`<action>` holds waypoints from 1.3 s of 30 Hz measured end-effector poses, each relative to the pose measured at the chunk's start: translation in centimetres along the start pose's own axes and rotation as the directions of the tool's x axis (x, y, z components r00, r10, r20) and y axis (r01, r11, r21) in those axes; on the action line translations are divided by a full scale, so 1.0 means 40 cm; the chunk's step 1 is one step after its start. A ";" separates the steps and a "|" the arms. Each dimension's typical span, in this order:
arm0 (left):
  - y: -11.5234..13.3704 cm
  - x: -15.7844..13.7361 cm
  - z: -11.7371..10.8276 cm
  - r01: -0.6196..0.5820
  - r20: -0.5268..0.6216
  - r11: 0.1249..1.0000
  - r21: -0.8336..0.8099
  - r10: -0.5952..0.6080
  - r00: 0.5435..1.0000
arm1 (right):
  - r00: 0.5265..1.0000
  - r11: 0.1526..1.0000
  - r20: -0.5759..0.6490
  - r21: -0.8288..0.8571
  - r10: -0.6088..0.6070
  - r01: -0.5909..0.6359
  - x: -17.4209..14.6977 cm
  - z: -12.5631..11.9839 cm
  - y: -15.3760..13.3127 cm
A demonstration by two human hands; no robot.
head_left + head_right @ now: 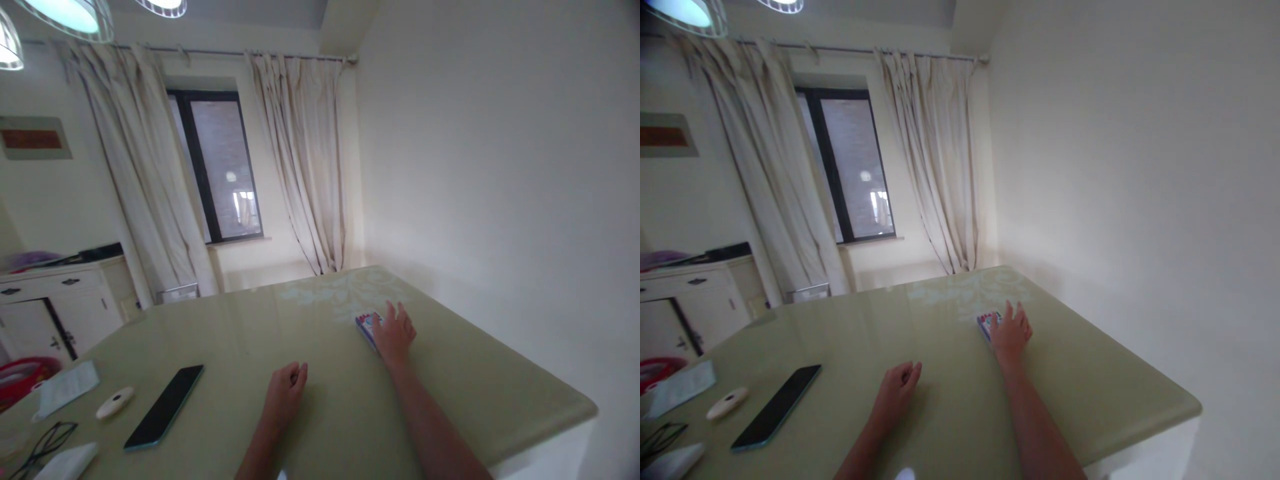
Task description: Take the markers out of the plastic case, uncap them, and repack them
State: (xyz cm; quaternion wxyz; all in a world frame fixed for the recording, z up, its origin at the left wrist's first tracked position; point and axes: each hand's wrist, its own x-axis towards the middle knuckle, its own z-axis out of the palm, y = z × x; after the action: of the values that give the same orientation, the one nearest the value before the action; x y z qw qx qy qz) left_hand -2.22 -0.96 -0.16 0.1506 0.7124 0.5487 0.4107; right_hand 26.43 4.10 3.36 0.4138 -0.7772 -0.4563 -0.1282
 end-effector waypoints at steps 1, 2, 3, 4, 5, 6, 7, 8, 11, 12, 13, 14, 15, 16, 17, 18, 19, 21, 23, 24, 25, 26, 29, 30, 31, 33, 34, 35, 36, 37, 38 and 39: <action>-0.001 0.001 0.000 0.004 -0.004 1.000 0.005 -0.004 1.000 | 0.996 0.998 0.076 -0.048 0.052 -0.049 0.008 -0.005 0.016; -0.002 0.002 -0.001 0.008 -0.009 1.000 0.010 -0.008 1.000 | 0.983 0.994 0.168 -0.086 0.078 -0.064 0.012 -0.008 0.028; -0.001 0.002 -0.001 0.013 -0.012 1.000 0.015 -0.013 1.000 | 0.962 0.992 0.260 -0.110 0.085 -0.058 0.011 -0.010 0.034; 0.001 0.002 -0.003 0.016 -0.013 1.000 0.020 -0.016 1.000 | 0.939 0.992 0.335 -0.118 0.071 -0.033 0.007 -0.011 0.034; 0.004 0.001 -0.005 0.016 -0.011 1.000 0.024 -0.016 1.000 | 0.922 0.994 0.385 -0.109 0.035 0.008 -0.002 -0.010 0.028; 0.009 0.000 -0.007 0.012 -0.007 1.000 0.027 -0.012 1.000 | 0.910 0.995 0.415 -0.079 -0.019 0.057 -0.014 -0.008 0.017; 0.014 -0.002 -0.010 0.002 -0.001 1.000 0.030 -0.002 1.000 | 0.899 0.994 0.430 -0.032 -0.079 0.103 -0.029 -0.005 0.003; 0.020 -0.004 -0.013 -0.013 0.005 0.999 0.032 0.013 1.000 | 0.883 0.988 0.446 0.036 -0.148 0.148 -0.044 -0.002 -0.015; 0.037 -0.012 -0.020 -0.059 0.018 0.997 0.045 0.058 0.998 | 0.847 0.954 0.471 0.270 -0.247 0.127 -0.086 0.007 -0.066; 0.041 -0.015 -0.020 -0.066 0.022 0.996 0.066 0.065 0.998 | 0.850 0.946 0.468 0.306 -0.243 0.102 -0.095 0.008 -0.079; 0.044 -0.017 -0.020 -0.068 0.028 0.993 0.100 0.066 0.997 | 0.850 0.937 0.466 0.338 -0.248 0.088 -0.103 0.009 -0.089; 0.045 -0.019 -0.019 -0.068 0.034 0.987 0.143 0.064 0.997 | 0.845 0.928 0.466 0.362 -0.262 0.088 -0.109 0.009 -0.095; 0.045 -0.021 -0.018 -0.066 0.039 0.980 0.190 0.059 0.997 | 0.832 0.916 0.471 0.388 -0.292 0.102 -0.114 0.009 -0.099; 0.045 -0.022 -0.016 -0.062 0.041 0.970 0.234 0.054 0.998 | 0.813 0.902 0.478 0.414 -0.332 0.125 -0.119 0.007 -0.101; 0.044 -0.022 -0.015 -0.059 0.044 0.962 0.268 0.049 0.998 | 0.791 0.887 0.486 0.438 -0.372 0.148 -0.124 0.006 -0.101; 0.043 -0.022 -0.013 -0.059 0.047 0.957 0.286 0.047 0.998 | 0.769 0.873 0.493 0.457 -0.408 0.170 -0.131 0.006 -0.101; 0.042 -0.022 -0.012 -0.062 0.054 0.954 0.294 0.048 0.997 | 0.745 0.856 0.494 0.478 -0.447 0.197 -0.138 0.005 -0.102; 0.042 -0.023 -0.009 -0.074 0.071 0.952 0.296 0.055 0.996 | 0.693 0.806 0.478 0.532 -0.540 0.262 -0.154 0.007 -0.103; 0.045 -0.023 -0.009 -0.094 0.085 0.954 0.284 0.073 0.994 | 0.637 0.734 0.439 0.602 -0.633 0.315 -0.167 0.008 -0.106; 0.049 -0.024 -0.011 -0.105 0.083 0.957 0.270 0.085 0.993 | 0.615 0.693 0.412 0.641 -0.672 0.328 -0.172 0.008 -0.108; 0.053 -0.025 -0.013 -0.112 0.076 0.962 0.249 0.096 0.992 | 0.601 0.655 0.385 0.681 -0.700 0.328 -0.174 0.007 -0.110; 0.057 -0.026 -0.018 -0.117 0.065 0.969 0.216 0.105 0.992 | 0.594 0.623 0.362 0.716 -0.718 0.316 -0.175 0.004 -0.113; 0.070 -0.029 -0.039 -0.110 0.035 0.993 0.040 0.108 0.993 | 0.604 0.540 0.271 0.778 -0.750 0.321 -0.172 -0.014 -0.121; 0.072 -0.031 -0.047 -0.105 0.038 0.994 -0.033 0.106 0.994 | 0.612 0.518 0.228 0.781 -0.757 0.350 -0.170 -0.021 -0.124; 0.074 -0.032 -0.054 -0.102 0.045 0.989 -0.104 0.107 0.993 | 0.620 0.498 0.179 0.774 -0.764 0.391 -0.170 -0.028 -0.127; 0.075 -0.034 -0.066 -0.112 0.068 0.970 -0.214 0.129 0.989 | 0.632 0.472 0.082 0.739 -0.771 0.480 -0.171 -0.040 -0.132; 0.075 -0.035 -0.070 -0.122 0.079 0.960 -0.251 0.146 0.986 | 0.633 0.466 0.045 0.716 -0.773 0.519 -0.172 -0.045 -0.134; 0.075 -0.036 -0.072 -0.133 0.087 0.951 -0.278 0.163 0.983 | 0.629 0.462 0.017 0.694 -0.777 0.552 -0.174 -0.050 -0.136; 0.077 -0.037 -0.074 -0.141 0.090 0.945 -0.296 0.175 0.980 | 0.619 0.456 0.000 0.675 -0.786 0.580 -0.175 -0.054 -0.138; 0.079 -0.037 -0.075 -0.145 0.094 0.940 -0.309 0.182 0.979 | 0.602 0.447 -0.008 0.662 -0.798 0.601 -0.175 -0.058 -0.139; 0.083 -0.037 -0.075 -0.144 0.098 0.938 -0.316 0.183 0.978 | 0.584 0.436 -0.009 0.657 -0.811 0.615 -0.175 -0.062 -0.140; 0.087 -0.037 -0.076 -0.139 0.103 0.938 -0.318 0.179 0.978 | 0.567 0.424 -0.006 0.658 -0.824 0.622 -0.174 -0.065 -0.141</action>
State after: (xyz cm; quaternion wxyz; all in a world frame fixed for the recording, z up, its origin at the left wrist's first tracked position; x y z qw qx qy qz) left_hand -2.29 -4.23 3.41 0.2619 0.7475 0.4072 0.4548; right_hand 18.44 -0.73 3.94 0.4561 -0.3360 -0.8238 -0.0188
